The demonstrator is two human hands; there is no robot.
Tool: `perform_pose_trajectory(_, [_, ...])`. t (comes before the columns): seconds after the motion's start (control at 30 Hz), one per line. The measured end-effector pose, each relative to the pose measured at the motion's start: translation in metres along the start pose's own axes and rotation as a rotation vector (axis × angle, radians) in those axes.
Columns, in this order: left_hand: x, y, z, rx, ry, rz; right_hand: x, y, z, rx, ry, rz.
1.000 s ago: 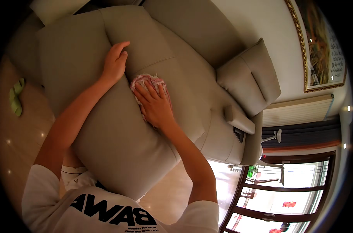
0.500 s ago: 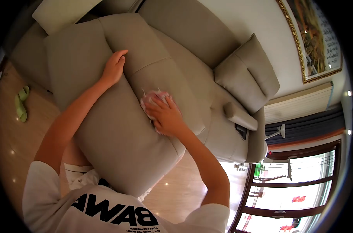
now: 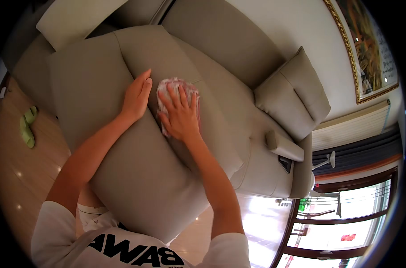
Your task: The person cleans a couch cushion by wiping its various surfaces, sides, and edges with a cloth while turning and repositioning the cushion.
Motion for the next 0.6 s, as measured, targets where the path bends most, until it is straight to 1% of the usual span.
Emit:
perform_pose_trajectory(0.07, [0.001, 0.003, -0.004, -0.003, -0.004, 0.004, 0.011, 0.042, 0.009, 0.098, 0.035, 0.140])
perform_pose_trajectory(0.17, [0.001, 0.002, -0.010, 0.004, 0.036, -0.036, 0.020, 0.076, 0.017, 0.275, 0.107, 0.176])
perform_pose_trajectory(0.27, [-0.004, 0.000, -0.018, 0.029, 0.063, -0.102, 0.012, 0.057, 0.014, 0.277, 0.097, 0.119])
perform_pose_trajectory(0.33, [-0.008, -0.003, -0.015, 0.002, 0.072, -0.181, 0.000, 0.013, 0.010, 0.301, 0.040, 0.060])
perform_pose_trajectory(0.43, [-0.010, -0.008, -0.001, -0.025, 0.096, -0.208, -0.011, -0.082, 0.006, 0.341, -0.014, -0.069])
perform_pose_trajectory(0.5, [-0.009, -0.012, 0.003, -0.012, 0.149, -0.234, -0.022, -0.142, 0.002, 0.360, 0.053, -0.121])
perform_pose_trajectory(0.6, [-0.005, -0.015, 0.010, -0.008, 0.298, -0.282, -0.030, -0.188, 0.003, 0.380, 0.149, -0.139])
Point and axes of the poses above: each hand's wrist, its own y-axis towards the middle knuckle, its own x-axis out of the palm, z = x × y, the point moved 2 cm from there along y, towards the middle knuckle, and after that the axes turned 11 degrees about -z, right-handed, at the moved point
